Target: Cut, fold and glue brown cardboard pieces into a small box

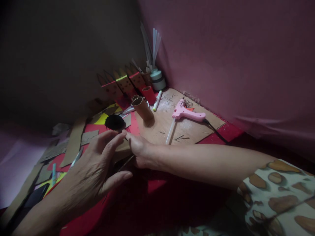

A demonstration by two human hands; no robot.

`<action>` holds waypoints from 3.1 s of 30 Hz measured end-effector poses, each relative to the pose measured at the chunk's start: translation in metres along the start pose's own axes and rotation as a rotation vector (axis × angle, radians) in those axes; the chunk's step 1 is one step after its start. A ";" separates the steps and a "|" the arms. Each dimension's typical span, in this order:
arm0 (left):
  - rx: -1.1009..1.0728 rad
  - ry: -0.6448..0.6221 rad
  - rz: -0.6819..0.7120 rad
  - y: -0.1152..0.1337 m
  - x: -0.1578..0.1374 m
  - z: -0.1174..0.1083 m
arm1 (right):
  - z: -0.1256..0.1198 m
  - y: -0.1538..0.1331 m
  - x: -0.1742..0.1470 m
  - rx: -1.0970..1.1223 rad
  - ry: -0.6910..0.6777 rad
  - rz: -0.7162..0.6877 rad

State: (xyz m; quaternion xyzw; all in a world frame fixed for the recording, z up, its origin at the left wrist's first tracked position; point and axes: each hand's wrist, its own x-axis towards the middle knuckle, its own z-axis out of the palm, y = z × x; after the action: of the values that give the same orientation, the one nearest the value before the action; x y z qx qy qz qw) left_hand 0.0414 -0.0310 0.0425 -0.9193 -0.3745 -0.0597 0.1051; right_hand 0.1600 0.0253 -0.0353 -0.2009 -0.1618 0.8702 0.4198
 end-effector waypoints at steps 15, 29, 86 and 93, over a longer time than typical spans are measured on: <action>0.040 0.089 0.010 -0.007 -0.005 0.001 | 0.010 -0.013 -0.015 0.085 -0.137 0.068; 0.048 0.160 0.045 -0.009 -0.007 0.001 | 0.011 -0.006 -0.012 0.128 -0.147 0.026; -0.495 0.404 -0.577 -0.013 -0.059 0.028 | 0.013 -0.003 -0.014 0.067 -0.043 -0.013; -0.243 0.290 -0.505 -0.009 -0.061 0.011 | 0.013 -0.003 -0.016 0.056 -0.023 -0.014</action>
State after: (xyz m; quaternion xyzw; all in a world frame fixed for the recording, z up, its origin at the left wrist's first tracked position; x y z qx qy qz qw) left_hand -0.0079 -0.0632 0.0213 -0.7850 -0.5622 -0.2587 0.0288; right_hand 0.1643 0.0129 -0.0193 -0.1777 -0.1436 0.8737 0.4294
